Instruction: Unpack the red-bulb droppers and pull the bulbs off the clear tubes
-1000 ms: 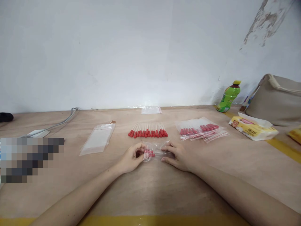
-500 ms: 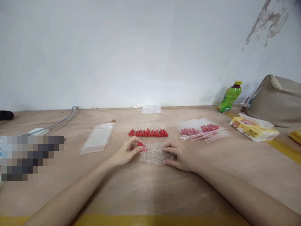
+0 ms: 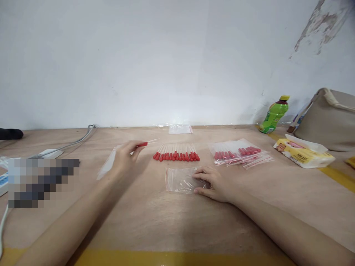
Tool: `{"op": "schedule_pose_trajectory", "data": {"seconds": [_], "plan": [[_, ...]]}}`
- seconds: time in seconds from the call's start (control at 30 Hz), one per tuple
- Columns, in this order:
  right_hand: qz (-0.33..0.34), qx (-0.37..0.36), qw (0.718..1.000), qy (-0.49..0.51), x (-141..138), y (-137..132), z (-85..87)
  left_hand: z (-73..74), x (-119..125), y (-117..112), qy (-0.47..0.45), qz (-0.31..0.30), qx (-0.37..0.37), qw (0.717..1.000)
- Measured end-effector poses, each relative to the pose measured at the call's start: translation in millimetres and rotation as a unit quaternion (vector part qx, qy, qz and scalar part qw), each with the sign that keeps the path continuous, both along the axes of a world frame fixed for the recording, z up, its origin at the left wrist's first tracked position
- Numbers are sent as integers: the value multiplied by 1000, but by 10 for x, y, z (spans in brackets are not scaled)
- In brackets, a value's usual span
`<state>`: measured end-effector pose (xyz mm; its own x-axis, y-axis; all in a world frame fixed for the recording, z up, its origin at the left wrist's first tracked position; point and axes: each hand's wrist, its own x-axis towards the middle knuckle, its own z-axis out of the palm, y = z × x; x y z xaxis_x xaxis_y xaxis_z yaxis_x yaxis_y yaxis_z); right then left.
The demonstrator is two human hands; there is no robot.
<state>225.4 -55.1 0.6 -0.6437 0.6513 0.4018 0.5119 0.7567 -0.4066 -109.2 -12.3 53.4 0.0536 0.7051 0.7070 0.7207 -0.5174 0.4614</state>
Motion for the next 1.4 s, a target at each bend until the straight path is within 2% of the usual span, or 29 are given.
{"op": "schedule_pose_trajectory", "data": {"seconds": [0.07,0.17,0.27,0.43,0.67,0.77,0.93,1.1,1.23,1.4], "plan": [[1,5,1000,3,-2,1,-5,-118,104,40,102,-33,5,994],[0,7,1000,3,-4,1,-7,-248,163,76,182,-76,-21,980],[-4,1,1000,2,-6,-6,1,-346,168,108,211,-84,-44,973],[-6,-5,1000,-1,-9,-18,15,-489,188,206,224,-73,-39,971],[-4,0,1000,11,-6,-14,7,-472,207,221,175,-41,-42,983],[-2,1,1000,5,-3,-11,7,-457,234,200,115,-22,-60,991],[-1,9,1000,6,-1,-4,0,-500,272,237,-13,-24,-92,995],[-5,6,1000,6,-5,-10,-3,-530,239,282,-80,-13,-113,990],[-4,7,1000,7,-6,-13,-2,-532,220,289,-146,-36,-168,974],[-4,7,1000,7,-2,-1,-16,-560,242,303,-157,-69,-177,969]]}}
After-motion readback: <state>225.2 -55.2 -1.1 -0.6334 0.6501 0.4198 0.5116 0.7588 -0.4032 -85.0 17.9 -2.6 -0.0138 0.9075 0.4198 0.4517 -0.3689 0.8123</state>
